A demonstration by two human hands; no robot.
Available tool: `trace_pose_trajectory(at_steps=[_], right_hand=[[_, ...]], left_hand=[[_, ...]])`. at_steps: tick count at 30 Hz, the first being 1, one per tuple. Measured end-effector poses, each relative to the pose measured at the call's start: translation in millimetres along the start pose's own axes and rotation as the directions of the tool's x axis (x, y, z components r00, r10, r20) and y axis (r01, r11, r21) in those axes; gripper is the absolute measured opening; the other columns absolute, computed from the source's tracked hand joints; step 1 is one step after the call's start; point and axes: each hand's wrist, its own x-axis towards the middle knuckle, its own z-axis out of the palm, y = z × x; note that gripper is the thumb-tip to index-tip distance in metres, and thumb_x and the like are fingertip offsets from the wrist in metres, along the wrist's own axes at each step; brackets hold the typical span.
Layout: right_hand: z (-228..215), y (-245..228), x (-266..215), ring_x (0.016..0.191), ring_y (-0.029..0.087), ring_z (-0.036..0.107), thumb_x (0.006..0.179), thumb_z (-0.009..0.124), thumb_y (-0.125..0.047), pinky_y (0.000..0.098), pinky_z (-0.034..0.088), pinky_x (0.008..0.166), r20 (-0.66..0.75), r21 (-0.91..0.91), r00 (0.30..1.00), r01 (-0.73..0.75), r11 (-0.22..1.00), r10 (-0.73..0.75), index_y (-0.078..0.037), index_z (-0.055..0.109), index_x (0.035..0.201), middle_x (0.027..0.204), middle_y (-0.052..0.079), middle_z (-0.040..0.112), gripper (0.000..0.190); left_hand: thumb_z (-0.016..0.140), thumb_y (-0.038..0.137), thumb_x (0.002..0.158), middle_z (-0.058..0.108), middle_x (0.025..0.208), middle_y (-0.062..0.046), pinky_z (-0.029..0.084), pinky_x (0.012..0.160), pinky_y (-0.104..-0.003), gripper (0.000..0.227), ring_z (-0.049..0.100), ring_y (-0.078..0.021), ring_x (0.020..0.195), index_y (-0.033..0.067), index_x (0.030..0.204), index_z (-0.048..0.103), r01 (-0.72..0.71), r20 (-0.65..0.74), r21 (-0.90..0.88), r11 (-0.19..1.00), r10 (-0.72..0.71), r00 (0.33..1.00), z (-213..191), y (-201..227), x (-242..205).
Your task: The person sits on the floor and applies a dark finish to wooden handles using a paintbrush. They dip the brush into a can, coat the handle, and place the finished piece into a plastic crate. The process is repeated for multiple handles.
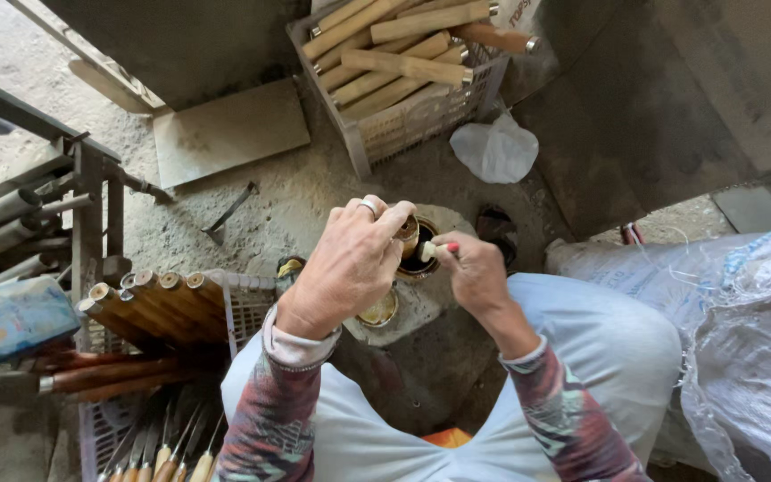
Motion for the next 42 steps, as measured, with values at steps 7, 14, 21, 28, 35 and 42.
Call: trace_pose_trajectory(at_steps=[7, 14, 21, 28, 35, 42], right_hand=[[-52.3, -65.0, -2.6, 0.059, 0.002, 0.054, 0.100, 0.065, -0.008, 0.0215, 0.046, 0.051, 0.029, 0.177, 0.998, -0.058, 0.983, 0.053, 0.001, 0.074, 0.109, 0.066, -0.002, 0.061, 0.016], [-77.5, -101.8, 0.2, 0.062, 0.004, 0.057, 0.102, 0.064, -0.008, 0.0220, 0.048, 0.055, -0.030, 0.166, 0.995, 0.104, 0.981, -0.100, 0.003, 0.073, 0.106, 0.075, 0.002, 0.066, 0.015], [-90.5, -116.8, -1.1, 0.060, 0.004, 0.059, 0.101, 0.064, -0.008, 0.0209, 0.050, 0.055, -0.052, 0.168, 0.994, 0.104, 0.980, -0.097, 0.002, 0.073, 0.106, 0.073, 0.001, 0.067, 0.014], [-108.5, -127.9, -0.6, 0.061, 0.002, 0.058, 0.103, 0.064, -0.010, 0.0191, 0.050, 0.056, -0.064, 0.195, 0.991, 0.127, 0.973, -0.116, 0.002, 0.073, 0.109, 0.071, -0.001, 0.064, 0.016], [-122.4, -130.6, -1.7, 0.060, 0.003, 0.059, 0.103, 0.063, -0.010, 0.0206, 0.049, 0.052, -0.118, 0.149, 0.984, 0.151, 0.977, -0.134, 0.001, 0.074, 0.108, 0.070, 0.001, 0.066, 0.016], [-88.9, -84.1, -2.7, 0.063, 0.010, 0.067, 0.100, 0.065, -0.011, 0.0251, 0.053, 0.054, -0.096, 0.008, 0.980, 0.174, 0.985, -0.173, 0.000, 0.074, 0.103, 0.082, 0.007, 0.074, 0.015]], left_hand=[[0.062, 0.006, 0.088, 0.064, 0.110, -0.016, 0.043, 0.092, -0.044, 0.042, 0.059, -0.0334, 0.105, 0.0020, 0.130, 0.062, 0.027, 0.018, -0.012, 1.000, -0.027, 0.999, 0.0, 0.0, -1.0], [0.062, 0.006, 0.084, 0.064, 0.106, -0.018, 0.045, 0.091, -0.045, 0.045, 0.060, -0.0356, 0.102, 0.0040, 0.129, 0.063, 0.029, 0.037, -0.019, 0.999, -0.028, 0.999, -1.9, 7.7, 2.1], [0.071, 0.022, 0.090, 0.065, 0.104, -0.016, 0.044, 0.090, -0.044, 0.038, 0.060, -0.0346, 0.103, 0.0048, 0.123, 0.066, 0.034, 0.023, -0.019, 0.999, -0.034, 0.999, 0.1, 11.4, 2.8], [0.071, 0.020, 0.090, 0.066, 0.107, -0.013, 0.042, 0.092, -0.042, 0.038, 0.059, -0.0303, 0.106, 0.0046, 0.124, 0.067, 0.026, 0.015, 0.032, 0.999, -0.026, 1.000, 3.1, 6.1, 1.8], [0.073, 0.018, 0.089, 0.065, 0.111, -0.012, 0.041, 0.092, -0.041, 0.041, 0.058, -0.0286, 0.106, 0.0043, 0.128, 0.067, 0.029, 0.041, 0.037, 0.999, -0.031, 0.999, 1.3, 4.5, 2.2], [0.069, 0.011, 0.089, 0.063, 0.121, -0.012, 0.040, 0.095, -0.041, 0.039, 0.057, -0.0296, 0.113, 0.0052, 0.128, 0.066, -0.053, 0.011, 0.041, 0.998, 0.052, 0.999, 0.7, 5.7, -1.1]])
